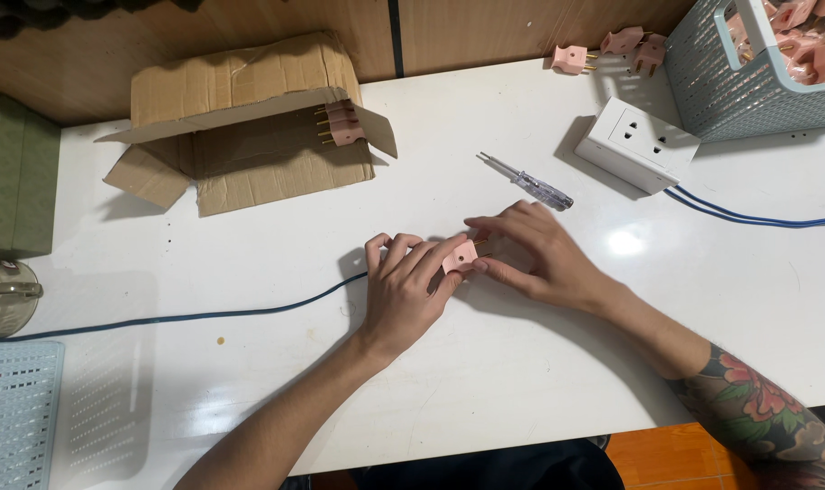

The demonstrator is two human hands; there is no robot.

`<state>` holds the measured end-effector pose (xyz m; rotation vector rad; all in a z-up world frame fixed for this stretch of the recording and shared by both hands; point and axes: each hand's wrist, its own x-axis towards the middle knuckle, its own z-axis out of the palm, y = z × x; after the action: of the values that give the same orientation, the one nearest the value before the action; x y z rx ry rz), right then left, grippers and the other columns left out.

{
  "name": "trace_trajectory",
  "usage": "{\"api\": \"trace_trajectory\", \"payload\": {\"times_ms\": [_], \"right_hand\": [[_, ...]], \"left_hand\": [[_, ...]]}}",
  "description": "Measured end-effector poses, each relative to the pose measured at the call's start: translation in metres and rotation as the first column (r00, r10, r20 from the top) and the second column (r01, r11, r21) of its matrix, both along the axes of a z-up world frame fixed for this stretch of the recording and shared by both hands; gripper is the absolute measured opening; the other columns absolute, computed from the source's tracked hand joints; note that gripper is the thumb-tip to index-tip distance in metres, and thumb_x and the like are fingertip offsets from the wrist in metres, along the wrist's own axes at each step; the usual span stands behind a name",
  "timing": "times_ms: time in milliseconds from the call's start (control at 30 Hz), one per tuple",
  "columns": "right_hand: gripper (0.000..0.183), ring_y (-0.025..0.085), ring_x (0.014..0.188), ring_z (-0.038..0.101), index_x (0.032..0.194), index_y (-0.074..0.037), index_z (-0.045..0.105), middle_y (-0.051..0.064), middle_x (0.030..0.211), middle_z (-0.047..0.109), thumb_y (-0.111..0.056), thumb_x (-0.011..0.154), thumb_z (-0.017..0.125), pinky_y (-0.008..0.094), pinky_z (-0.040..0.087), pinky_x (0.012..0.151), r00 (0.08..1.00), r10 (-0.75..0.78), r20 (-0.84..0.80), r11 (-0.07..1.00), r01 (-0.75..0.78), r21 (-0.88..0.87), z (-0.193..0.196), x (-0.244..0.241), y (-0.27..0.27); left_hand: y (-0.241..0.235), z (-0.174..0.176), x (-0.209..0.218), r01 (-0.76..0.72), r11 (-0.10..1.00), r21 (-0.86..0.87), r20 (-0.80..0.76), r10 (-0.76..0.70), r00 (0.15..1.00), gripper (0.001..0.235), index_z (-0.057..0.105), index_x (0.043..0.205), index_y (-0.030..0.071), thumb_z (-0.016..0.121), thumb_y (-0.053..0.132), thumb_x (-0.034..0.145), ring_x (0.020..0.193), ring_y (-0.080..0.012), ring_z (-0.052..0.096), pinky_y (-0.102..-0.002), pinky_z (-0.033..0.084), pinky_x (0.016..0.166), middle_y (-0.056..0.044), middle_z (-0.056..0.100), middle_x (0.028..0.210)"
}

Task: The person assembles a pink electrical plug by inserting a wire into the housing and using a screwdriver to secure the internal components and the outer casing.

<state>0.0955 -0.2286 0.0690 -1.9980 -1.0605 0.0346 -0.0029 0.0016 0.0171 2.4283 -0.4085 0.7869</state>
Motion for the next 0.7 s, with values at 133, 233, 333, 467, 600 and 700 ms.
{"api": "trace_trajectory", "payload": {"times_ms": [133, 233, 333, 467, 600, 700], "right_hand": [[0.029, 0.03, 0.097, 0.077, 0.124, -0.007, 0.087, 0.01, 0.095, 0.088, -0.026, 0.101, 0.086, 0.047, 0.055, 0.099, 0.97, -0.012, -0.242, 1.0, 0.013, 0.005, -0.005, -0.006, 0.006], [0.031, 0.026, 0.095, 0.077, 0.122, -0.004, 0.089, 0.012, 0.092, 0.089, -0.023, 0.098, 0.089, 0.046, 0.057, 0.099, 0.85, -0.061, -0.523, 0.992, 0.11, 0.062, 0.013, -0.017, 0.017], [0.038, 0.018, 0.092, 0.074, 0.13, 0.0, 0.087, 0.013, 0.093, 0.087, -0.02, 0.098, 0.088, 0.04, 0.062, 0.097, 0.695, -0.082, -0.714, 0.984, 0.169, 0.052, 0.022, -0.018, 0.019], [0.042, 0.021, 0.096, 0.081, 0.136, 0.007, 0.082, 0.016, 0.096, 0.088, -0.016, 0.101, 0.084, 0.039, 0.066, 0.097, 0.604, -0.01, -0.797, 0.971, 0.196, 0.136, 0.024, -0.015, 0.017], [0.035, 0.019, 0.11, 0.078, 0.136, -0.001, 0.084, 0.015, 0.113, 0.09, -0.021, 0.111, 0.072, 0.044, 0.063, 0.108, 0.694, -0.018, -0.72, 0.974, 0.176, 0.145, 0.026, -0.009, 0.01], [0.024, 0.026, 0.092, 0.077, 0.13, -0.006, 0.088, 0.015, 0.099, 0.083, -0.016, 0.11, 0.08, 0.04, 0.063, 0.092, 0.958, -0.233, -0.166, 0.966, 0.248, 0.075, -0.006, 0.016, -0.015]], "left_hand": [[-0.002, 0.007, -0.001, 0.005, 1.0, 0.017, 0.023, -0.006, 1.0, 0.051, 0.076, 0.146, 0.02, 0.092, 0.025, 0.098, 0.097, -0.0189, 0.063, -0.05, 0.04, 0.1, 0.004, 0.077, 0.102], [-0.001, 0.012, 0.0, -0.011, 0.999, 0.031, 0.056, 0.01, 0.998, 0.054, 0.074, 0.149, 0.019, 0.092, 0.024, 0.098, 0.098, -0.019, 0.063, -0.048, 0.04, 0.1, 0.004, 0.077, 0.104], [0.004, 0.021, 0.005, -0.013, 0.988, 0.156, 0.252, -0.027, 0.967, 0.037, 0.078, 0.137, 0.018, 0.09, 0.027, 0.103, 0.086, -0.0178, 0.065, -0.046, 0.052, 0.093, 0.001, 0.08, 0.11], [0.006, 0.024, 0.008, 0.02, 0.978, 0.208, 0.404, -0.105, 0.909, 0.015, 0.086, 0.119, 0.014, 0.087, 0.021, 0.106, 0.082, -0.0173, 0.074, -0.041, 0.063, 0.087, -0.008, 0.086, 0.116], [0.008, 0.027, 0.008, 0.086, 0.988, 0.129, 0.396, -0.131, 0.909, 0.013, 0.088, 0.114, 0.01, 0.09, 0.016, 0.103, 0.084, -0.0192, 0.082, -0.04, 0.069, 0.086, -0.013, 0.089, 0.114], [0.011, 0.023, 0.012, 0.075, 0.997, -0.023, 0.368, -0.062, 0.928, 0.016, 0.087, 0.11, 0.005, 0.094, 0.012, 0.098, 0.094, -0.0253, 0.087, -0.044, 0.07, 0.091, -0.015, 0.088, 0.117]]}}
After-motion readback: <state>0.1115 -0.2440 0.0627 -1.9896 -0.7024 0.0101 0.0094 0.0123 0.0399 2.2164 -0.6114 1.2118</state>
